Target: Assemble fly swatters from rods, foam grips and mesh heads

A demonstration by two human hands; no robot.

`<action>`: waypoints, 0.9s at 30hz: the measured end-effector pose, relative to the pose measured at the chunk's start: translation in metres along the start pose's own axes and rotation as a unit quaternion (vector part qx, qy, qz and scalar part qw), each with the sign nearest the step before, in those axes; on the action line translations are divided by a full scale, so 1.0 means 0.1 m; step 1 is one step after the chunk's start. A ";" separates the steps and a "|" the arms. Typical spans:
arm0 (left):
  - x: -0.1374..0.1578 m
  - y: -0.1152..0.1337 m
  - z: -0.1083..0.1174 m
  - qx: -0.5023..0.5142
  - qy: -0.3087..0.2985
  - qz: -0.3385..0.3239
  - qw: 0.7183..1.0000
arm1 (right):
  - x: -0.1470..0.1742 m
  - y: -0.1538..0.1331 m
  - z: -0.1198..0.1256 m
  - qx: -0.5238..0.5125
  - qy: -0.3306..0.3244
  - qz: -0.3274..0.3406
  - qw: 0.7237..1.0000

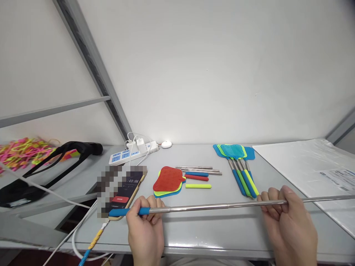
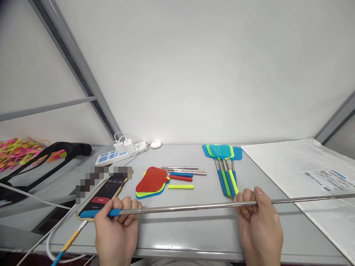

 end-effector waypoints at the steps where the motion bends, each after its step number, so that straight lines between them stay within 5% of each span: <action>1: 0.01 -0.01 -0.01 0.001 0.009 -0.006 1.000 | 0.01 0.01 -0.01 -0.004 0.004 0.000 1.000; 10: 0.10 -0.07 -0.08 0.005 0.056 0.002 0.998 | 0.13 0.03 -0.13 0.029 0.029 0.021 0.999; 15: 0.26 -0.38 -0.21 0.018 0.034 0.063 0.997 | 0.33 0.38 -0.35 0.031 -0.039 -0.050 0.998; 22: 0.32 -0.47 -0.29 0.024 0.019 0.065 0.997 | 0.42 0.41 -0.41 0.018 -0.027 -0.018 0.999; 27: 0.11 -0.27 -0.15 -0.005 0.019 0.054 0.998 | 0.36 0.50 -0.42 0.113 -0.139 -0.035 0.983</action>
Point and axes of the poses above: each hand's wrist, its own x-axis away from the middle knuckle, its own z-axis out of the back of the hand, y = z × x, the point moved 6 cm from there along -x, towards the middle knuckle, and after that the axes turned 11 degrees about -y, right-handed, at the moved point
